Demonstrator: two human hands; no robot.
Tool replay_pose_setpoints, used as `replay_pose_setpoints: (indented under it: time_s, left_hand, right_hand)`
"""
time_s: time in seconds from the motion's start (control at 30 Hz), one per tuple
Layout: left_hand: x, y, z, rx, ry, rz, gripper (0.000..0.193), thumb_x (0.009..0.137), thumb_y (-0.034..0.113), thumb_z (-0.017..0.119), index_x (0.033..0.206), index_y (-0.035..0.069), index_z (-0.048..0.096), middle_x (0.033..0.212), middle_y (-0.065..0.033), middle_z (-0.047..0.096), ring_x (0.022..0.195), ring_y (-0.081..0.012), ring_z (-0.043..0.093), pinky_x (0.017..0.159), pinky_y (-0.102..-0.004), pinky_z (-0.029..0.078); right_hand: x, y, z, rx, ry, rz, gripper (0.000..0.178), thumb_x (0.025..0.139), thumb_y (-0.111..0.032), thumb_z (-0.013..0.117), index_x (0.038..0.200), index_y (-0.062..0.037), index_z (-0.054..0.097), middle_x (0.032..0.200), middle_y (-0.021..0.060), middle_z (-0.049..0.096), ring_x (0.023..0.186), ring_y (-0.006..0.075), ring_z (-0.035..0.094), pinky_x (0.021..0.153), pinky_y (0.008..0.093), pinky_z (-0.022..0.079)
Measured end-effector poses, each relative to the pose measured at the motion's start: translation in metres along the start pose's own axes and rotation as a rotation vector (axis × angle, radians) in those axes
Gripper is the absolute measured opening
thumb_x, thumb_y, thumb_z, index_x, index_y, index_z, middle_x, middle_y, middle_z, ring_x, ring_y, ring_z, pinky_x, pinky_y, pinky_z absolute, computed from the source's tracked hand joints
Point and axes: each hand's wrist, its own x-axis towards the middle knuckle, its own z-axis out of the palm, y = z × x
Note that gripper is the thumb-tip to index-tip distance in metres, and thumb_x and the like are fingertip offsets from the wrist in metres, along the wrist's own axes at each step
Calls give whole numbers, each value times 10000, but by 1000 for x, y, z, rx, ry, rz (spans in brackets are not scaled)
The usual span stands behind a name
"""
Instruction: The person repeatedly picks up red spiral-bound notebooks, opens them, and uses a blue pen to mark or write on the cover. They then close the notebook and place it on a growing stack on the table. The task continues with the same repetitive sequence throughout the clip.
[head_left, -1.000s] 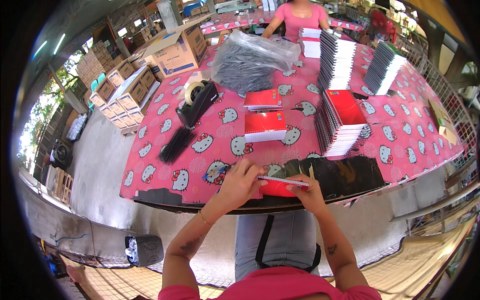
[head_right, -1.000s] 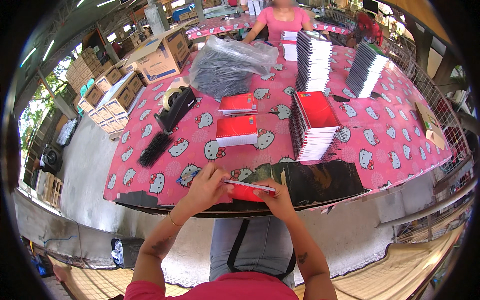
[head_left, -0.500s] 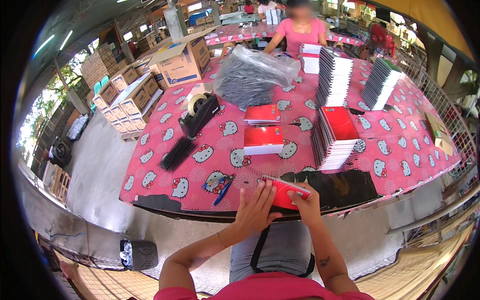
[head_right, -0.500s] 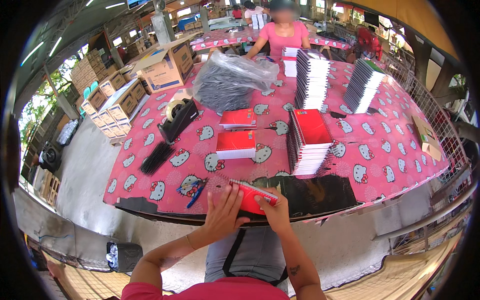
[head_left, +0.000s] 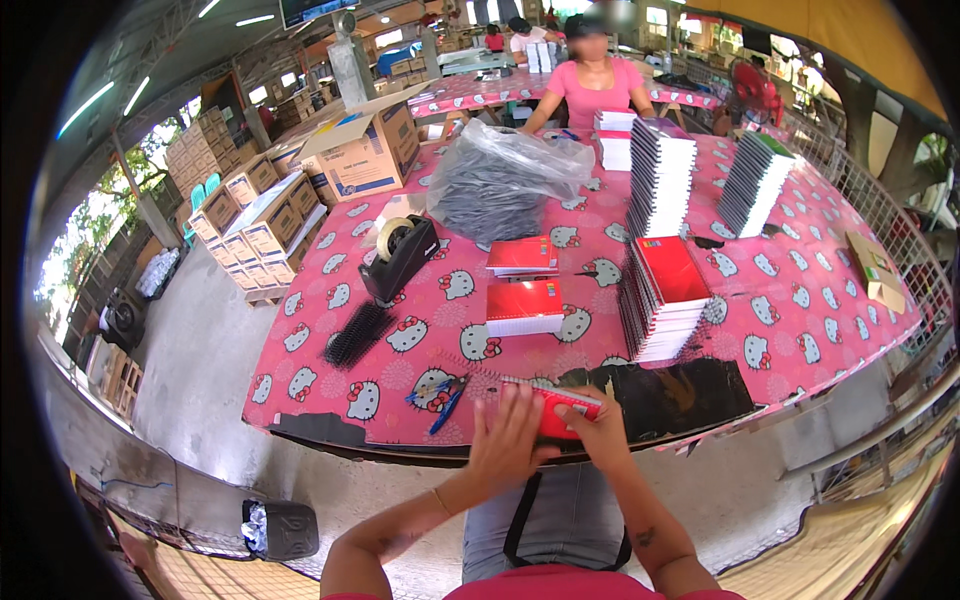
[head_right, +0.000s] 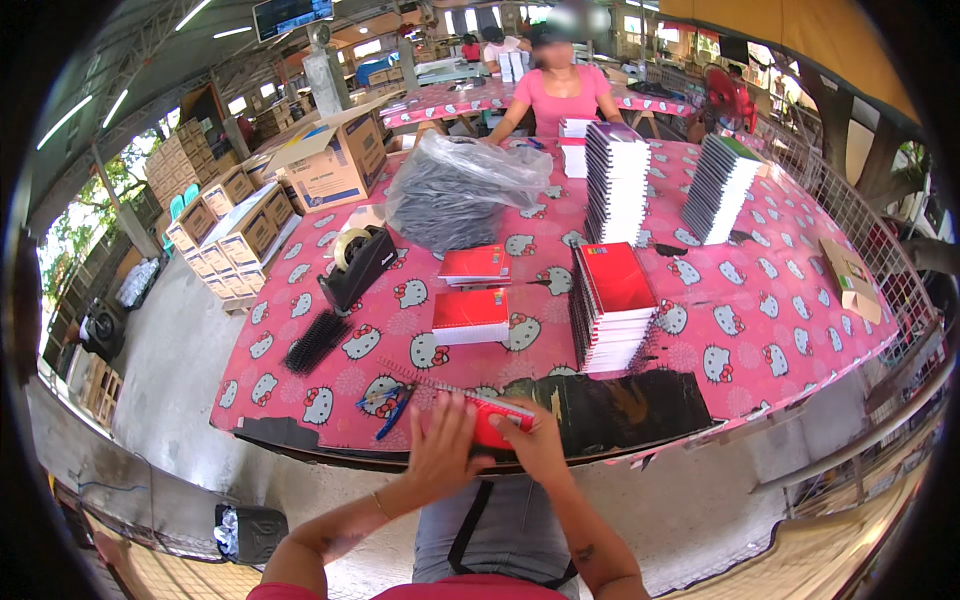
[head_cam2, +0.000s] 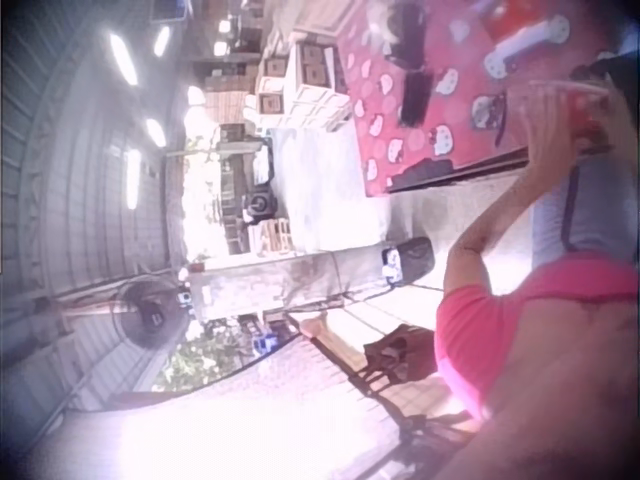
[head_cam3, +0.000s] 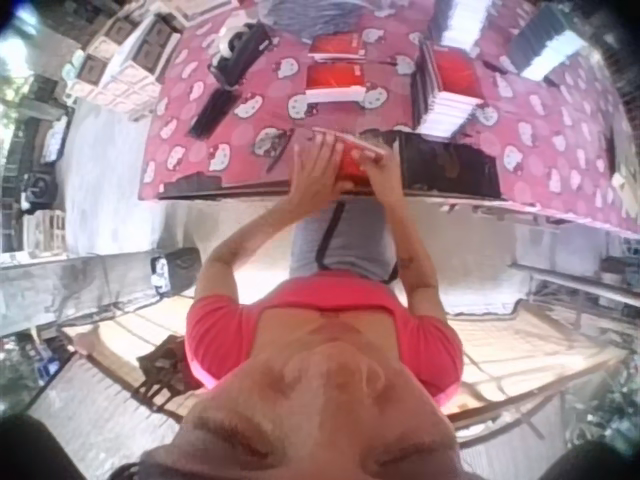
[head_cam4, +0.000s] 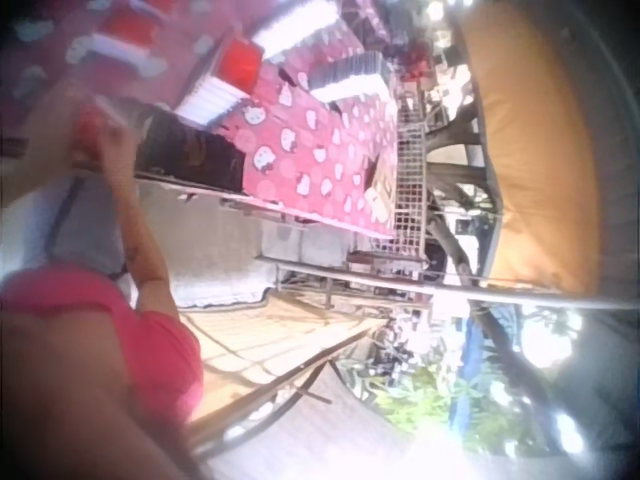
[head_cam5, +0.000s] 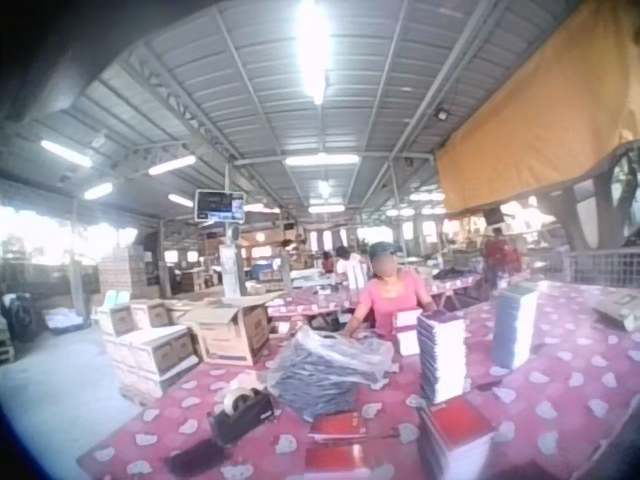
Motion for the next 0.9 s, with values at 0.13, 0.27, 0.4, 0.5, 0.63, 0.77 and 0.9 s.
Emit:
replay_pose_setpoints:
  time_s: [0.13, 0.27, 0.4, 0.5, 0.63, 0.77, 0.9]
  left_hand:
    - [24, -16, -21, -102, 0, 8, 433, 945, 326, 604, 1277, 50, 579, 1261, -116, 601, 1216, -277, 540, 1126, -636, 173]
    - [38, -47, -12, -236, -38, 115, 265, 866, 210, 697, 1111, 119, 655, 1079, -10, 640, 1004, -178, 595, 1136, -591, 194]
    - [40, -28, -10, -88, -122, 53, 500, 928, 386, 613, 1290, 45, 565, 1309, -137, 562, 1260, -314, 503, 1133, -635, 174]
    - [-14, -11, 16, -87, -142, 28, 758, 976, 534, 470, 1444, -59, 397, 1524, -257, 362, 1448, -440, 292, 1118, -690, 145]
    - [-4, -8, 18, -74, -128, 15, 845, 947, 599, 473, 1456, -69, 379, 1546, -284, 318, 1463, -441, 263, 1127, -688, 113]
    - [14, -8, 18, -15, -194, 38, 870, 932, 616, 483, 1450, -75, 381, 1527, -288, 345, 1463, -437, 265, 1133, -683, 109]
    - [-15, 3, 27, -42, -156, 40, 856, 935, 614, 473, 1449, -66, 393, 1523, -278, 356, 1461, -416, 279, 1135, -678, 116]
  right_hand:
    - [8, 14, -17, -223, -74, -68, 184, 897, -51, 712, 1070, 11, 699, 1016, 34, 681, 873, 87, 615, 795, 238, 495]
    - [7, 21, -19, -232, -166, -31, 227, 888, -55, 718, 1104, 9, 695, 995, 51, 700, 911, 104, 617, 818, 251, 493]
    - [8, 28, -24, -272, -201, -48, 275, 904, -46, 680, 1172, 19, 674, 1066, 94, 720, 951, 127, 636, 872, 289, 507]
    - [9, 14, -16, -308, -209, -33, 308, 906, -35, 666, 1209, 15, 659, 1116, 134, 719, 980, 152, 645, 897, 299, 505]
    - [15, 21, -17, -269, -219, -98, 315, 907, -13, 653, 1222, 12, 658, 1110, 120, 720, 985, 148, 648, 897, 290, 505]
    - [12, 33, -23, -279, -224, -93, 335, 894, -1, 650, 1229, -2, 656, 1124, 133, 720, 998, 164, 666, 895, 301, 507]
    - [11, 33, -17, -294, -208, -101, 328, 888, -6, 653, 1216, -3, 663, 1116, 133, 723, 984, 160, 667, 881, 306, 511]
